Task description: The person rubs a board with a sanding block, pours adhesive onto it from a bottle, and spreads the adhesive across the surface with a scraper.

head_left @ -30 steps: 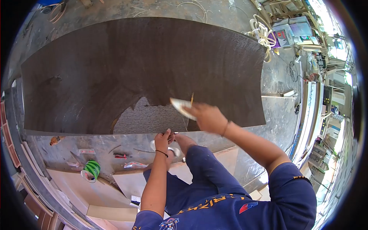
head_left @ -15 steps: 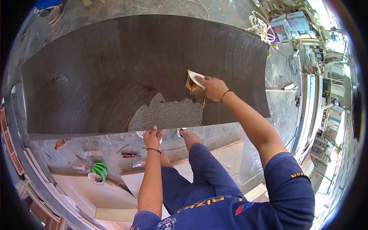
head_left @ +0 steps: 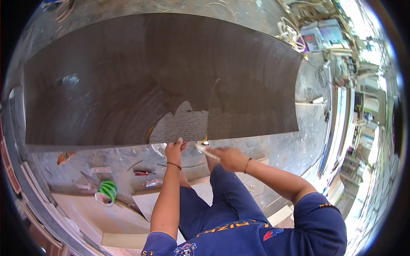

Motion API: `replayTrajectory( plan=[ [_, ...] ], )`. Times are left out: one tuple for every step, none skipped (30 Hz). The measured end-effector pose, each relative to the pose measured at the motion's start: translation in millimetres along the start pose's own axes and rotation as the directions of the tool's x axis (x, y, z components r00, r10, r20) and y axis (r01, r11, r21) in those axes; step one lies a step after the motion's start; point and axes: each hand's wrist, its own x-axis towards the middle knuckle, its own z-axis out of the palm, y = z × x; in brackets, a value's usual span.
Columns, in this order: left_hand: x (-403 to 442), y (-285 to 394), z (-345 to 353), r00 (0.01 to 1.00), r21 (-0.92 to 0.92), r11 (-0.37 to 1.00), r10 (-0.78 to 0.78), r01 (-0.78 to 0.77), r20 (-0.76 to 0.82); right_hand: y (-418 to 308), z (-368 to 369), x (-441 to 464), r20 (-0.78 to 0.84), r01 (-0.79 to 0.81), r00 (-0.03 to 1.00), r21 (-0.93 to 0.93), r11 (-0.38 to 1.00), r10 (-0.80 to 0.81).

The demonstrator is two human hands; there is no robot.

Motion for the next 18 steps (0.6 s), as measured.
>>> replayTrajectory(
  plan=[
    [-0.6,-0.5,0.1,1.0,0.026,1.0,0.005,-0.005,-0.008,-6.0,-18.8,7.9,-0.189,0.07,0.981,0.095,0.993,-0.051],
    [-2.5,-0.9,1.5,1.0,0.016,1.0,0.012,-0.012,-0.027,-12.2,-42.4,21.9,-0.318,0.073,0.945,-0.019,0.997,-0.076],
    [-3.9,-0.6,4.0,1.0,-0.011,1.0,0.007,-0.008,-0.019,-19.2,-69.6,40.3,-0.442,0.062,0.89,-0.131,0.989,-0.114],
    [-4.2,0.0,6.0,1.0,-0.039,0.999,0.006,-0.007,-0.008,-29.8,-95.0,58.9,-0.494,0.06,0.855,-0.209,0.976,-0.159],
    [-3.6,-3.4,5.5,1.0,-0.074,0.997,0.014,-0.014,-0.001,-33.1,-109.8,85.0,-0.493,0.02,0.859,-0.239,0.971,-0.139],
    [-5.5,-3.3,6.5,1.0,-0.085,0.996,0.026,-0.027,-0.017,-30.7,-106.7,111.5,-0.593,-0.021,0.788,-0.295,0.955,-0.166],
    [-8.0,-1.7,8.6,1.0,-0.079,0.997,0.022,-0.024,-0.023,-35.6,-92.0,125.9,-0.53,-0.11,0.845,-0.301,0.947,-0.07],
    [-9.4,0.4,10.9,1.0,-0.071,0.997,0.017,-0.019,-0.023,-39.2,-74.5,135.1,-0.468,-0.202,0.883,-0.315,0.927,0.034],
    [-10.6,2.6,11.7,0.999,-0.044,0.999,-0.007,0.006,-0.037,-38.5,-41.3,134.1,-0.462,-0.197,0.886,-0.422,0.885,-0.023],
    [-8.6,1.8,8.6,0.999,-0.047,0.999,-0.006,0.004,-0.035,-39.8,-13.5,126.9,-0.45,-0.197,0.89,-0.522,0.83,-0.073],
    [-5.2,-0.7,6.7,1.0,-0.065,0.998,0.016,-0.016,-0.005,-52.2,-19.1,114.1,-0.449,-0.2,0.89,-0.527,0.826,-0.071],
    [-2.2,-5.1,7.3,0.999,-0.09,0.995,0.035,-0.032,0.026,-60.3,-29.6,96.1,-0.338,-0.109,0.941,-0.392,0.914,-0.033],
    [-0.7,-7.2,7.6,0.999,-0.106,0.994,0.028,-0.024,0.035,-61.7,-40.3,82.1,-0.213,-0.039,0.977,-0.234,0.971,-0.012],
    [0.8,-8.0,6.3,1.0,-0.11,0.994,0.007,-0.004,0.027,-44.6,-49.8,79.8,-0.354,-0.098,0.935,-0.166,0.981,0.033],
    [0.7,-9.9,6.4,1.0,-0.112,0.994,-0.012,0.014,0.017,-20.8,-63.5,80.8,-0.486,-0.142,0.87,-0.089,0.986,0.081],
    [-1.0,-9.4,9.5,1.0,-0.123,0.992,-0.013,0.015,0.024,3.6,-82.2,81.5,-0.566,-0.158,0.814,0.007,0.987,0.134],
    [-3.9,-6.6,11.5,1.0,-0.129,0.992,-0.006,0.007,0.001,26.9,-100.4,84.1,-0.637,-0.159,0.747,0.105,0.982,0.189],
    [-5.6,-3.6,12.6,1.0,-0.135,0.991,0.003,-0.007,-0.025,50.3,-112.9,89.3,-0.587,-0.26,0.741,0.196,0.945,0.326]
  ],
)
